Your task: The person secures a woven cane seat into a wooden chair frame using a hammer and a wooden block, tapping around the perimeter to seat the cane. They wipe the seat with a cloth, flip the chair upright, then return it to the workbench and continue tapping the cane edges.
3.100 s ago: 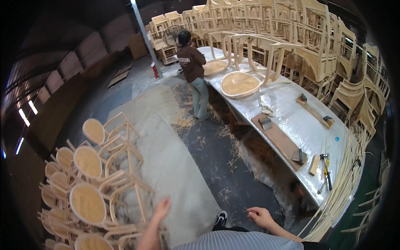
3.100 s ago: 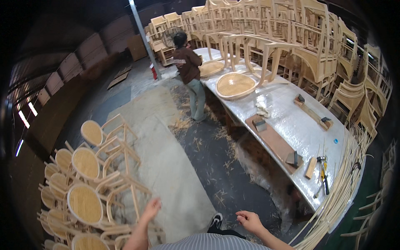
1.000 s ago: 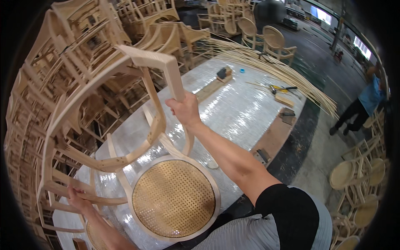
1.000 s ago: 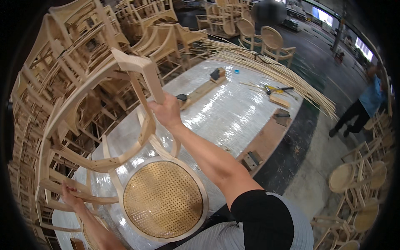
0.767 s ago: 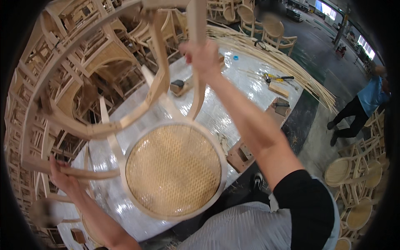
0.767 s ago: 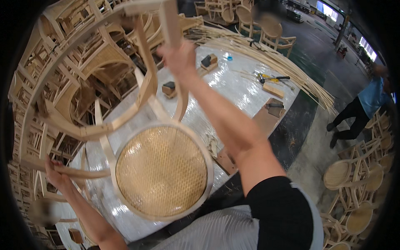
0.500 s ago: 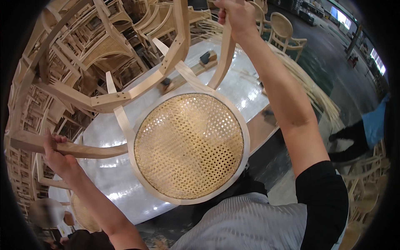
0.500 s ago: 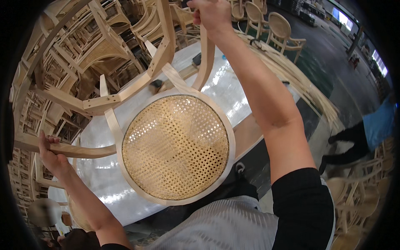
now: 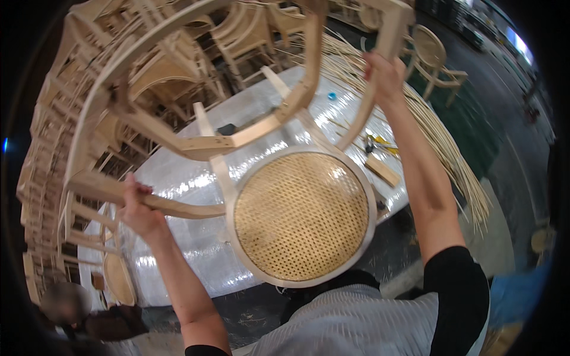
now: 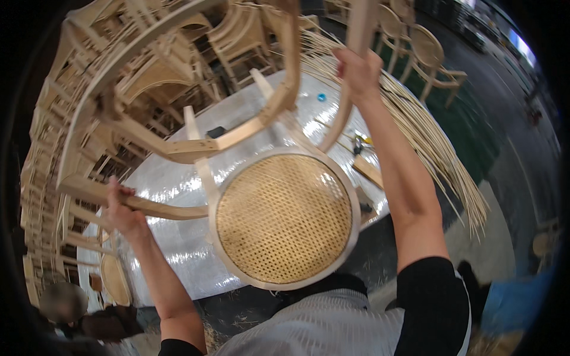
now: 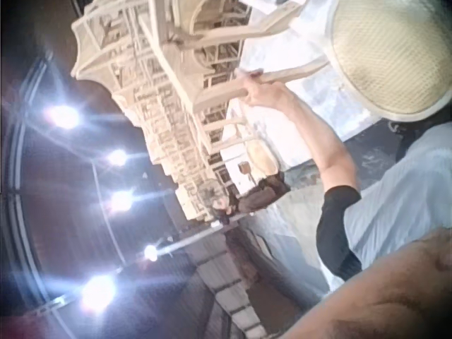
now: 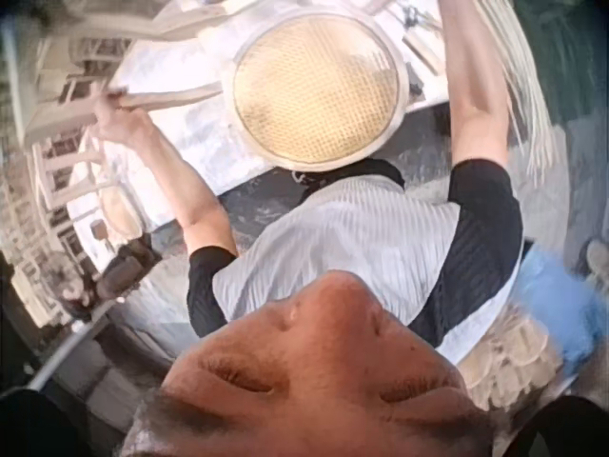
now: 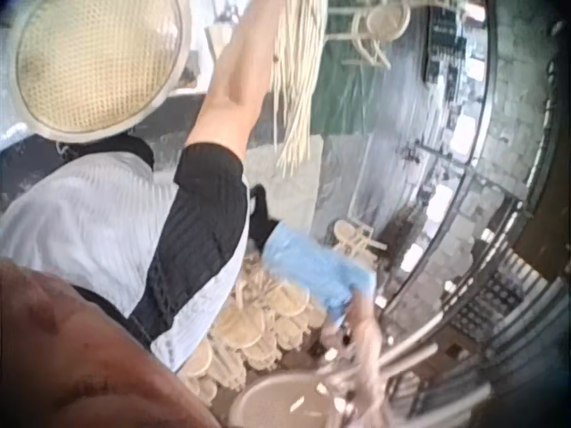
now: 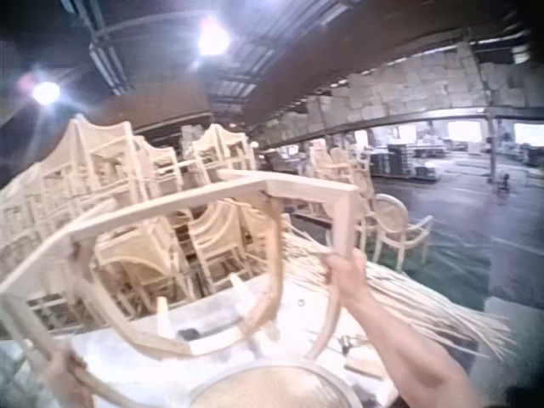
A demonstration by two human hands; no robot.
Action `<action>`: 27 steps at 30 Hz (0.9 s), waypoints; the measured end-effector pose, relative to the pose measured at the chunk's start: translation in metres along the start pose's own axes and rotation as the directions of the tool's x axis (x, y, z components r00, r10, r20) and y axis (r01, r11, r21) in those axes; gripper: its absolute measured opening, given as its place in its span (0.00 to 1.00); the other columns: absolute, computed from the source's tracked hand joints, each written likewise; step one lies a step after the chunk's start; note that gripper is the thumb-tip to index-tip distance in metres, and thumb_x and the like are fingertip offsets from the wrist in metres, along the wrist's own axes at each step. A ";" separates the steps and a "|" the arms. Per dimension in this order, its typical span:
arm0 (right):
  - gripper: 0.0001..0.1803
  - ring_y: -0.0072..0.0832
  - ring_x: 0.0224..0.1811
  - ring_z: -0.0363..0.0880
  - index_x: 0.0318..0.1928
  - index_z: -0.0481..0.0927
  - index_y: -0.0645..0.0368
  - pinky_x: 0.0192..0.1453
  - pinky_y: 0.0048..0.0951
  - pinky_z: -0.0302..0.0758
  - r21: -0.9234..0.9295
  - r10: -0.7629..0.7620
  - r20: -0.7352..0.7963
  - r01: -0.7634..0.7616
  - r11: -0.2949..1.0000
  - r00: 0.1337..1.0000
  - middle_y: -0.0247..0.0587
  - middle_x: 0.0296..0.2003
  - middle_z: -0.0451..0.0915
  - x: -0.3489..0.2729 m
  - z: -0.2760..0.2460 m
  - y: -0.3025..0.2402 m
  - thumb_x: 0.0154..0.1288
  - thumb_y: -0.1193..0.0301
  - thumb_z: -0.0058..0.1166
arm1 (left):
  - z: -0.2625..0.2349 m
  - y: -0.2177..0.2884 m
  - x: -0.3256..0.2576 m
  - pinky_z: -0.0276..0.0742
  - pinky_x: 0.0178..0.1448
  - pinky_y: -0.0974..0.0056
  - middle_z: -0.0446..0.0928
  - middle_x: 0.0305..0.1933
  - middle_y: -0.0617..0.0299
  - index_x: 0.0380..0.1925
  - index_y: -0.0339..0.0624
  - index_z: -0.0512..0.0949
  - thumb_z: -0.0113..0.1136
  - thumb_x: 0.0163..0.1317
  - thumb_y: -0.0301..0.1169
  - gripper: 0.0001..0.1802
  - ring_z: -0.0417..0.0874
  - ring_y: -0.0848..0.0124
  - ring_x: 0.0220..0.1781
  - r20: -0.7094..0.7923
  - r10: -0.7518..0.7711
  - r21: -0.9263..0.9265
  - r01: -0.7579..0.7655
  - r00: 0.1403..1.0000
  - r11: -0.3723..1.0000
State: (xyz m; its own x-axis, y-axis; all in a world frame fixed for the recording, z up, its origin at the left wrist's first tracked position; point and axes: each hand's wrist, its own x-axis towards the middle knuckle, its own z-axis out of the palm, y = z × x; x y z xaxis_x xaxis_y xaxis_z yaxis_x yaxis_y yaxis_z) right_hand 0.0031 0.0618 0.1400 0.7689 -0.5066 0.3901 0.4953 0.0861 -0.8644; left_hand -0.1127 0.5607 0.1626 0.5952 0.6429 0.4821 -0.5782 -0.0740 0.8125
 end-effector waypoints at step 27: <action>0.07 0.25 0.19 0.76 0.35 0.81 0.61 0.26 0.28 0.72 -0.070 0.032 0.038 -0.029 0.997 0.999 0.35 0.21 0.77 0.003 0.019 0.013 0.63 0.72 0.66 | 0.002 -0.027 0.008 0.72 0.28 0.67 0.74 0.24 0.64 0.30 0.40 0.76 0.67 0.72 0.28 0.11 0.75 0.74 0.22 -0.138 -0.198 0.096 0.212 0.970 0.972</action>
State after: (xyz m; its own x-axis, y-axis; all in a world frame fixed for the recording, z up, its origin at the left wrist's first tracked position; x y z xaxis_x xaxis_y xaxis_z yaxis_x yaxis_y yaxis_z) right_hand 0.0194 0.0778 0.1356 0.7992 -0.4706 0.3739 0.4428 0.0405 -0.8957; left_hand -0.0915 0.5667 0.1455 0.6155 0.7435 0.2615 -0.3824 -0.0084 0.9239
